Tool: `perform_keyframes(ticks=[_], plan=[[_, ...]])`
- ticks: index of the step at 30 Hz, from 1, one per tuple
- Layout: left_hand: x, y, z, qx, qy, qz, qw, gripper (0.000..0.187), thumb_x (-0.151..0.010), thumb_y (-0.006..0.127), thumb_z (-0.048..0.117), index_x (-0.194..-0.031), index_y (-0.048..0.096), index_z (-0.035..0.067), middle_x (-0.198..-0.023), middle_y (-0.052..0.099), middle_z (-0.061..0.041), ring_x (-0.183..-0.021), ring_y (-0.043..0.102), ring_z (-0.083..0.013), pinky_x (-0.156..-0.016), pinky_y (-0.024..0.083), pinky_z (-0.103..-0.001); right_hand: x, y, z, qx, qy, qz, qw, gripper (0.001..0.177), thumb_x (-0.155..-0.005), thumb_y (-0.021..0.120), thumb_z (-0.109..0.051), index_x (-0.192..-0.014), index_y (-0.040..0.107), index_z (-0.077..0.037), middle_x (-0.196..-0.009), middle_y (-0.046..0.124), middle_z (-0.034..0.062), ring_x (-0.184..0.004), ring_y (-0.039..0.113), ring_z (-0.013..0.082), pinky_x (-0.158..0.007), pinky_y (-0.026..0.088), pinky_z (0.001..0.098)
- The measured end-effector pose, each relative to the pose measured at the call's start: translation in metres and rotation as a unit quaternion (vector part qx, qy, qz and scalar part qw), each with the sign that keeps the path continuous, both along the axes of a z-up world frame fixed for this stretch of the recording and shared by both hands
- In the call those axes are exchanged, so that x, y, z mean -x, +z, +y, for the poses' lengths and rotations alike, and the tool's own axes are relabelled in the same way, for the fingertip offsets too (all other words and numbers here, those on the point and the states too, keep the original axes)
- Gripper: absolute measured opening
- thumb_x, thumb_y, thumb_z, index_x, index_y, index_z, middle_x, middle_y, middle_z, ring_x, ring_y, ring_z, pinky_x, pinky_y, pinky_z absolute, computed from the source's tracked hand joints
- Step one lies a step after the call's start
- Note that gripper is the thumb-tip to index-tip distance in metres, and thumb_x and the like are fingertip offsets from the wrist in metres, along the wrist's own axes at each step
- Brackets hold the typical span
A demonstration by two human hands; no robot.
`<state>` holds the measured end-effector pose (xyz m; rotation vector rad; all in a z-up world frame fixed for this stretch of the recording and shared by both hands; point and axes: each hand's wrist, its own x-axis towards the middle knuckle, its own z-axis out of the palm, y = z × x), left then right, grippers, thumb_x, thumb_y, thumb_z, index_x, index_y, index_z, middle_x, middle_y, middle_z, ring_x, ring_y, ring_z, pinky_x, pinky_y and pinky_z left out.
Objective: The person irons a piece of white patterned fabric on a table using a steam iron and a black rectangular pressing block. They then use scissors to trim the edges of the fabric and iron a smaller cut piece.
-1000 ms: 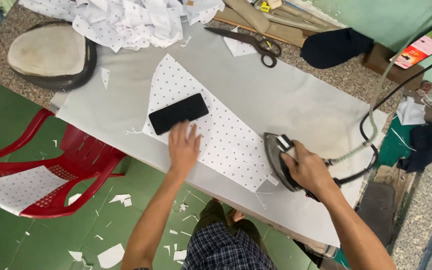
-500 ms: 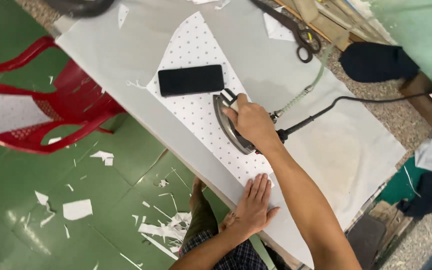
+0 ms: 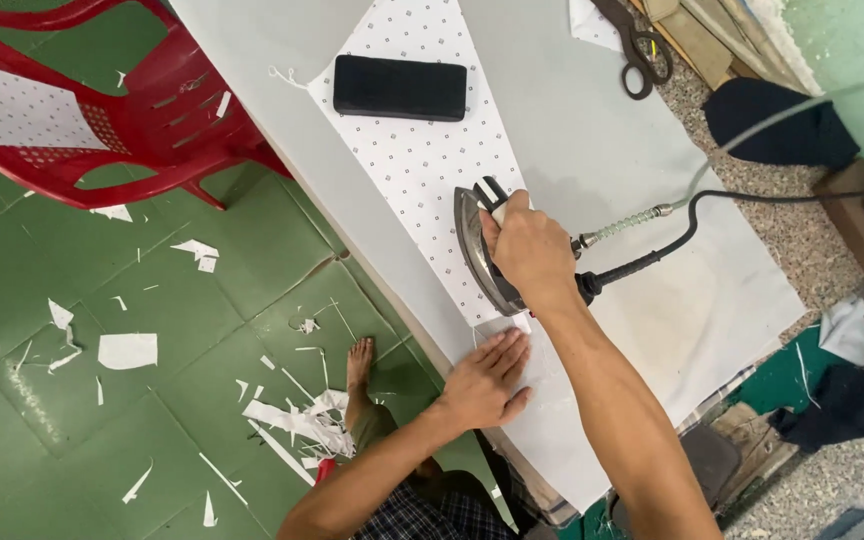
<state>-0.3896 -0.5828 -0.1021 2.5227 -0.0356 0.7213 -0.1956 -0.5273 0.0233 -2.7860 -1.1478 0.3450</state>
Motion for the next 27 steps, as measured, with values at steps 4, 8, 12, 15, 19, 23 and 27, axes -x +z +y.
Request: perform_keyframes(ticks=[4,8,12,15,19,23,27], plan=[[0.008,-0.029,0.021,-0.004,-0.067,-0.127,0.990,0.036,-0.097,0.057,0.032,-0.091,0.076,0.003,-0.105,0.076,-0.016,-0.116,0.069,-0.0329,-0.113,0.047,-0.052,0.010,0.005,-0.021,0.014,-0.012,0.016,1.000,0.046,-0.104,0.046,-0.048,-0.095,0.051,-0.003,-0.069,0.066,0.0249,-0.067,0.073,0.0432,-0.056,0.061,0.0534],[-0.022,0.008,0.133,-0.015,0.032,-0.157,0.987,0.021,-0.096,0.059,0.028,-0.091,0.073,0.013,-0.097,0.073,-0.007,-0.107,0.070,-0.0299,-0.098,0.053,-0.050,0.022,0.017,-0.036,0.022,-0.034,0.039,0.998,0.046,-0.104,0.046,-0.047,-0.095,0.052,-0.002,-0.069,0.067,0.0254,-0.068,0.073,0.0434,-0.057,0.060,0.0529],[-0.081,0.061,0.236,-0.076,0.155,-0.039,0.984,0.025,-0.098,0.065,0.023,-0.120,0.069,0.011,-0.120,0.068,-0.010,-0.125,0.057,-0.0292,-0.108,0.041,-0.046,0.031,0.025,-0.045,0.035,-0.060,0.065,0.996,0.046,-0.104,0.047,-0.046,-0.096,0.054,-0.001,-0.073,0.069,0.0287,-0.069,0.074,0.0437,-0.057,0.060,0.0525],[-0.127,0.059,0.285,-0.191,0.181,0.018,0.965,0.050,-0.089,0.081,0.022,-0.132,0.064,0.003,-0.135,0.057,-0.019,-0.137,0.042,-0.0372,-0.115,0.030,-0.051,0.035,0.030,-0.048,0.057,-0.075,0.082,0.992,0.047,-0.102,0.049,-0.047,-0.097,0.055,-0.001,-0.074,0.070,0.0285,-0.070,0.074,0.0433,-0.058,0.060,0.0525],[-0.163,0.052,0.331,-0.187,0.164,0.072,0.966,0.063,-0.089,0.086,0.028,-0.140,0.060,0.002,-0.143,0.051,-0.025,-0.144,0.031,-0.0405,-0.119,0.016,-0.056,0.041,0.038,-0.042,0.085,-0.087,0.071,0.990,0.046,-0.103,0.049,-0.046,-0.100,0.057,0.000,-0.074,0.071,0.0267,-0.071,0.075,0.0407,-0.059,0.061,0.0503],[-0.173,0.039,0.356,-0.137,0.128,0.250,0.950,0.071,-0.102,0.045,0.061,-0.161,0.035,0.023,-0.167,0.021,-0.021,-0.152,0.008,-0.0407,-0.120,-0.002,-0.061,0.039,0.002,-0.050,0.070,-0.063,-0.035,0.995,0.050,-0.104,0.049,-0.053,-0.092,0.052,-0.004,-0.058,0.062,0.0140,-0.051,0.066,0.0358,-0.044,0.052,0.0445],[-0.168,0.019,0.355,-0.186,0.153,0.194,0.951,0.071,-0.096,0.060,0.063,-0.150,0.054,0.017,-0.122,0.054,-0.022,-0.121,0.047,-0.0411,-0.107,0.023,-0.059,0.033,0.030,-0.030,0.088,-0.066,0.004,0.994,0.044,-0.102,0.051,-0.047,-0.094,0.058,-0.004,-0.067,0.070,0.0202,-0.063,0.075,0.0357,-0.055,0.061,0.0449]])
